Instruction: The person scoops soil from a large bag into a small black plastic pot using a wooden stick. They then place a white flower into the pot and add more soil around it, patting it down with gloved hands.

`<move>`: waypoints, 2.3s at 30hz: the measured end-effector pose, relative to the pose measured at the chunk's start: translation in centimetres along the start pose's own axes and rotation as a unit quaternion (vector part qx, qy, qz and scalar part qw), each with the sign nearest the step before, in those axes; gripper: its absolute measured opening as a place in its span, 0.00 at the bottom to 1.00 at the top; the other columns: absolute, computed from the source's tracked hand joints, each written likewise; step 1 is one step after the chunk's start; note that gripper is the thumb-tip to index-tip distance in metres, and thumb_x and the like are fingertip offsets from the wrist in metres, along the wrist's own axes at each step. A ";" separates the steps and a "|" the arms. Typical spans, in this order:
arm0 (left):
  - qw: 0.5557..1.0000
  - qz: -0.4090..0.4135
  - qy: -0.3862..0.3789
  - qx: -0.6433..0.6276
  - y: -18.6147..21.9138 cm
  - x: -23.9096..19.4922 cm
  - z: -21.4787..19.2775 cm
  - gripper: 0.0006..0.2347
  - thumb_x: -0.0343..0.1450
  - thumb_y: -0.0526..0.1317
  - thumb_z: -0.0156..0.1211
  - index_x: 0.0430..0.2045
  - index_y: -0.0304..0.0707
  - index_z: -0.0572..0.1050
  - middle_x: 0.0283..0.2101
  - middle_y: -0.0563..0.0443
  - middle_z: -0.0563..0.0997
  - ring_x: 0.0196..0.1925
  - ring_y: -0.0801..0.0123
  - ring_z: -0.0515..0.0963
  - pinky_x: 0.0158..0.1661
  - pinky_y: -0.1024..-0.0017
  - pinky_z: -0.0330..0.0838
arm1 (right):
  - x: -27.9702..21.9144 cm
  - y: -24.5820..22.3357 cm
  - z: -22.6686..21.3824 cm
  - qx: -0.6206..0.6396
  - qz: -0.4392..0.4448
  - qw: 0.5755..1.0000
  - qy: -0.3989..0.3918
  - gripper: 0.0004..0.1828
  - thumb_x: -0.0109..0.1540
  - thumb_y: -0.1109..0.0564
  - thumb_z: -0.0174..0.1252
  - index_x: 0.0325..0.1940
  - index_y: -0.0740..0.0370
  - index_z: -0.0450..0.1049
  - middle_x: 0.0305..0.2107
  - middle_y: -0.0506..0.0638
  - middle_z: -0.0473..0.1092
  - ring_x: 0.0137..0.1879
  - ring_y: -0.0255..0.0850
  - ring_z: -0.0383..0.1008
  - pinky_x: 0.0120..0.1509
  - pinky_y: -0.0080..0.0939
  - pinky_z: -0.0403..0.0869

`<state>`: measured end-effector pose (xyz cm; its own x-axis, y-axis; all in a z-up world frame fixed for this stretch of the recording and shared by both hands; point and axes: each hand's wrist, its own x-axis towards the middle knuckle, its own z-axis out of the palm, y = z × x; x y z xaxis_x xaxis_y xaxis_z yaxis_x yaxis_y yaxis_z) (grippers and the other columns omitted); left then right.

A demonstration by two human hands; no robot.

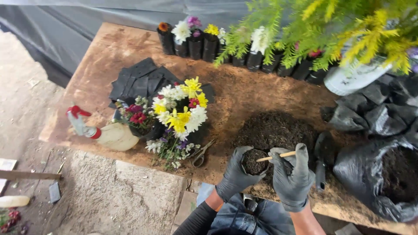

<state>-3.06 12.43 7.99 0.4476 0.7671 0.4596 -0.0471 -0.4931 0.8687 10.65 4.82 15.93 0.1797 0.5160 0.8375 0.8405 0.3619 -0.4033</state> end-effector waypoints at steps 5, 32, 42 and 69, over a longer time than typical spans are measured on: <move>0.999 -0.030 0.008 -0.017 -0.3 -0.8 -0.1 0.29 0.62 0.39 0.74 0.58 0.40 0.67 0.55 0.42 0.74 0.56 0.54 0.77 0.52 0.58 0.74 | -2.2 0.9 1.4 -0.018 0.005 1.000 -0.011 0.42 0.66 0.71 0.63 0.79 0.62 0.48 0.43 0.70 0.77 0.42 0.53 0.83 0.46 0.45 0.83; 0.998 -0.040 -0.004 -0.044 -0.5 -0.8 -0.3 0.33 0.62 0.43 0.75 0.61 0.42 0.65 0.62 0.43 0.71 0.63 0.54 0.75 0.60 0.58 0.71 | -4.2 0.8 2.6 -0.064 0.020 0.998 -0.001 0.47 0.65 0.70 0.65 0.80 0.65 0.45 0.46 0.67 0.77 0.45 0.51 0.82 0.53 0.44 0.81; 0.996 -0.064 -0.029 -0.054 -0.2 -0.7 -0.8 0.35 0.62 0.46 0.74 0.63 0.44 0.63 0.64 0.46 0.69 0.68 0.56 0.70 0.65 0.58 0.68 | -4.7 0.2 -0.2 0.024 0.181 0.983 0.024 0.36 0.72 0.72 0.44 0.83 0.66 0.44 0.48 0.69 0.71 0.48 0.52 0.76 0.58 0.51 0.78; 0.997 -0.012 0.053 -0.062 -0.2 -1.3 0.5 0.29 0.66 0.32 0.67 0.61 0.31 0.59 0.60 0.37 0.69 0.61 0.53 0.74 0.64 0.61 0.66 | -10.2 2.3 4.5 0.076 0.480 0.869 -0.098 0.28 0.58 0.67 0.56 0.63 0.63 0.75 0.60 0.55 0.74 0.70 0.49 0.70 0.75 0.49 0.68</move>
<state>-3.16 11.28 7.14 0.3534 0.8204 0.4496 -0.1496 -0.4248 0.8928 8.44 3.87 4.83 0.6565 0.7542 0.0161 0.2724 -0.2172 -0.9374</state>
